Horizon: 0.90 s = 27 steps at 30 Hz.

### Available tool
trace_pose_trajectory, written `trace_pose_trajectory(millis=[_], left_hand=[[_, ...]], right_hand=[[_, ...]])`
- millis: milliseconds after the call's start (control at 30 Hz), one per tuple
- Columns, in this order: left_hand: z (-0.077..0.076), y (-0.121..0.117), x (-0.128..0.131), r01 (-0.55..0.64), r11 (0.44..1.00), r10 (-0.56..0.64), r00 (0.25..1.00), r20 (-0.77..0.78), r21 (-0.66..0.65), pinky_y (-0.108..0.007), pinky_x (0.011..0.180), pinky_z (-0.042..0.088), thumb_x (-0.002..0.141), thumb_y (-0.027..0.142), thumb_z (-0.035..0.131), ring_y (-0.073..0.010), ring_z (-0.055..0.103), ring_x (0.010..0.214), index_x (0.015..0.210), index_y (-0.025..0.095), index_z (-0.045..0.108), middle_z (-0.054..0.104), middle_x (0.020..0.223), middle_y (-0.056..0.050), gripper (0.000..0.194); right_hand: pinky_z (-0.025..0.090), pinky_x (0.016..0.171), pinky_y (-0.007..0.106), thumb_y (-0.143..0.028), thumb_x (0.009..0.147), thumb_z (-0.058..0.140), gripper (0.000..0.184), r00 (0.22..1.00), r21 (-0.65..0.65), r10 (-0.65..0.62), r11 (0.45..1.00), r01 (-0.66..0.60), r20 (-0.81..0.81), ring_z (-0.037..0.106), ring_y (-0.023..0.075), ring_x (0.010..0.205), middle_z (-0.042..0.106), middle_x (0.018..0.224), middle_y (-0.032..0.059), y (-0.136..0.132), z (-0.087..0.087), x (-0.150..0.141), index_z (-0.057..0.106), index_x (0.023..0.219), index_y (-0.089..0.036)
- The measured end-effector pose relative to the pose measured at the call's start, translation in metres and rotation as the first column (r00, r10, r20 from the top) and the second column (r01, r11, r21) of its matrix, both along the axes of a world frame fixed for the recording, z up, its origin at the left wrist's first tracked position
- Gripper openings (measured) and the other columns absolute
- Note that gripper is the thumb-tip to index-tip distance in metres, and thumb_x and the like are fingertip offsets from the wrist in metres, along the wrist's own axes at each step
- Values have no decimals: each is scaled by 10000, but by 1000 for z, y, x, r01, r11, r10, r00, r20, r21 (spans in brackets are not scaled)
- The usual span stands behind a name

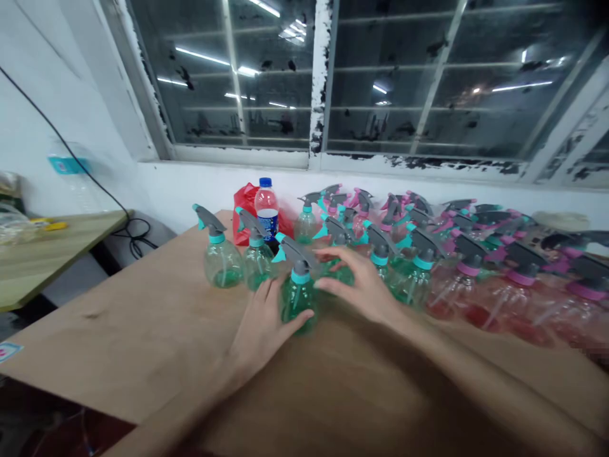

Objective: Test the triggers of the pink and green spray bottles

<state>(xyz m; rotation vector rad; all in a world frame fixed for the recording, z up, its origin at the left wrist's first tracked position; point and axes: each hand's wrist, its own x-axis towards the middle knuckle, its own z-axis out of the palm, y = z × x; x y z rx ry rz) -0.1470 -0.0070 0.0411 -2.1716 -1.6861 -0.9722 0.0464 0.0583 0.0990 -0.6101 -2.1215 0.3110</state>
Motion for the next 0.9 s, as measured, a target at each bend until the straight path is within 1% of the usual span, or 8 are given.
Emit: trace_pose_trajectory(millis=[33,67,167,300,467,533,700,900], left_hand=[[1,6,-3,-29,1000,29,1000,-6,9,-432,835,460,875,579,521,-292,560,1030,1276,177,387,568,1116,-106,583],[2,11,-4,-53,999,53,998,-22,13,-443,829,450,878,588,514,-299,566,1007,1251,166,415,583,1088,-108,572],[9,24,-6,-106,994,108,990,-90,29,-476,829,406,877,601,510,-340,538,1010,1202,117,488,602,1043,-134,584],[18,36,-8,-147,988,153,973,-175,48,-475,836,367,886,594,506,-366,466,1070,1232,103,517,547,1158,-172,601],[23,48,-11,-176,983,185,953,-240,61,-467,840,348,873,611,509,-363,445,1043,1245,106,535,540,1103,-166,628],[23,51,-11,-179,982,189,948,-255,62,-460,839,347,876,613,500,-360,444,1035,1263,98,526,537,1097,-167,644],[20,52,-9,-191,979,202,943,-263,68,-452,829,353,890,628,448,-361,448,1025,1337,66,450,529,1110,-181,718],[19,28,-6,-216,970,237,945,-224,112,-458,804,374,908,642,382,-364,461,1008,1399,64,344,512,1105,-185,760]], right_hand=[[534,697,280,-438,862,561,295,989,104,-142,985,138,37,640,164,881,676,1017,47,5,3,3,583,1060,-221],[526,682,288,-416,876,546,254,975,155,-220,965,211,41,637,172,842,677,959,55,10,7,6,604,999,-201],[489,748,386,-370,889,518,266,923,263,-382,896,357,49,618,240,838,665,915,114,27,20,9,637,945,-139],[394,854,505,-388,883,504,354,834,392,-533,804,447,143,594,350,937,682,940,181,50,31,2,656,989,-86],[242,965,580,-440,930,387,453,728,479,-639,734,482,246,636,335,805,701,748,149,68,28,-9,668,962,-86],[225,973,578,-409,950,353,453,706,489,-651,730,478,281,645,315,748,692,681,130,71,26,-11,664,975,-81],[214,1001,532,-398,959,372,444,715,464,-612,769,440,338,673,290,771,713,729,140,72,24,-9,633,1060,-54],[222,1007,509,-421,960,373,423,763,425,-534,825,374,365,685,260,774,721,757,106,58,28,-1,641,1032,-102]])
